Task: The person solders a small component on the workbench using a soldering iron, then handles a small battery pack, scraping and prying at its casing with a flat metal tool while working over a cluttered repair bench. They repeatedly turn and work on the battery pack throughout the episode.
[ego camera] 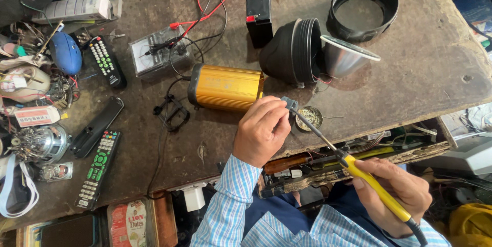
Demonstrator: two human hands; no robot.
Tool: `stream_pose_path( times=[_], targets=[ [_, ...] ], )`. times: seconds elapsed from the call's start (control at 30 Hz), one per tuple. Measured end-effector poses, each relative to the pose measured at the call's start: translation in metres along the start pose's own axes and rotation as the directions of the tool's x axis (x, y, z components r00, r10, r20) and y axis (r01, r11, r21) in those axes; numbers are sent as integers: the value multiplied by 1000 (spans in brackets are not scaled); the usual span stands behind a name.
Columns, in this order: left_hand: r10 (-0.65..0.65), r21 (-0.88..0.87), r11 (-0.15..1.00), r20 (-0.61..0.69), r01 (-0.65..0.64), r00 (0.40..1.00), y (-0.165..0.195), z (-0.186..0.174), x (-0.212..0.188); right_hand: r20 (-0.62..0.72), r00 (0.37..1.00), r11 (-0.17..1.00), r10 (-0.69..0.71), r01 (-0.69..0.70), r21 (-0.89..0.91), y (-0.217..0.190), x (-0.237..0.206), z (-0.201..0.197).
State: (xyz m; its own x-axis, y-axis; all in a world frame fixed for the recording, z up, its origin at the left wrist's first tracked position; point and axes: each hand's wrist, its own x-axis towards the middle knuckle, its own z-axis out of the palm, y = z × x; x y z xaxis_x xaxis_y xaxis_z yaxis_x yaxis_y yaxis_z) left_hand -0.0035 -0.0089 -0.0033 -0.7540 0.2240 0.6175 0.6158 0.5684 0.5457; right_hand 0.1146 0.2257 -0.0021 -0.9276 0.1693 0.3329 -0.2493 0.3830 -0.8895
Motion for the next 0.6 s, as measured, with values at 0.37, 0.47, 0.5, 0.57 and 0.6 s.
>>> stream_pose_path(
  times=[0.37, 0.47, 0.5, 0.57, 0.6],
  targets=[
    [-11, -20, 1000, -7, 11, 1000, -1, 0, -1, 143, 990, 999, -17, 21, -26, -17, 17, -12],
    [-5, -7, 1000, -5, 5, 1000, -1, 1, -1, 93, 995, 998, 43, -40, -40, -15, 11, -9],
    [-4, 1, 1000, -3, 4, 1000, -1, 1, -1, 75, 996, 998, 54, -51, -36, -13, 9, -8],
    [-4, -1, 1000, -8, 4, 1000, -1, 1, -2, 46, 997, 998, 65, -64, -28, -11, 5, -6],
    [-3, -1, 1000, -11, 3, 1000, -1, 1, -2, 32, 997, 997, 69, -68, -24, -9, 3, -5]
  ],
)
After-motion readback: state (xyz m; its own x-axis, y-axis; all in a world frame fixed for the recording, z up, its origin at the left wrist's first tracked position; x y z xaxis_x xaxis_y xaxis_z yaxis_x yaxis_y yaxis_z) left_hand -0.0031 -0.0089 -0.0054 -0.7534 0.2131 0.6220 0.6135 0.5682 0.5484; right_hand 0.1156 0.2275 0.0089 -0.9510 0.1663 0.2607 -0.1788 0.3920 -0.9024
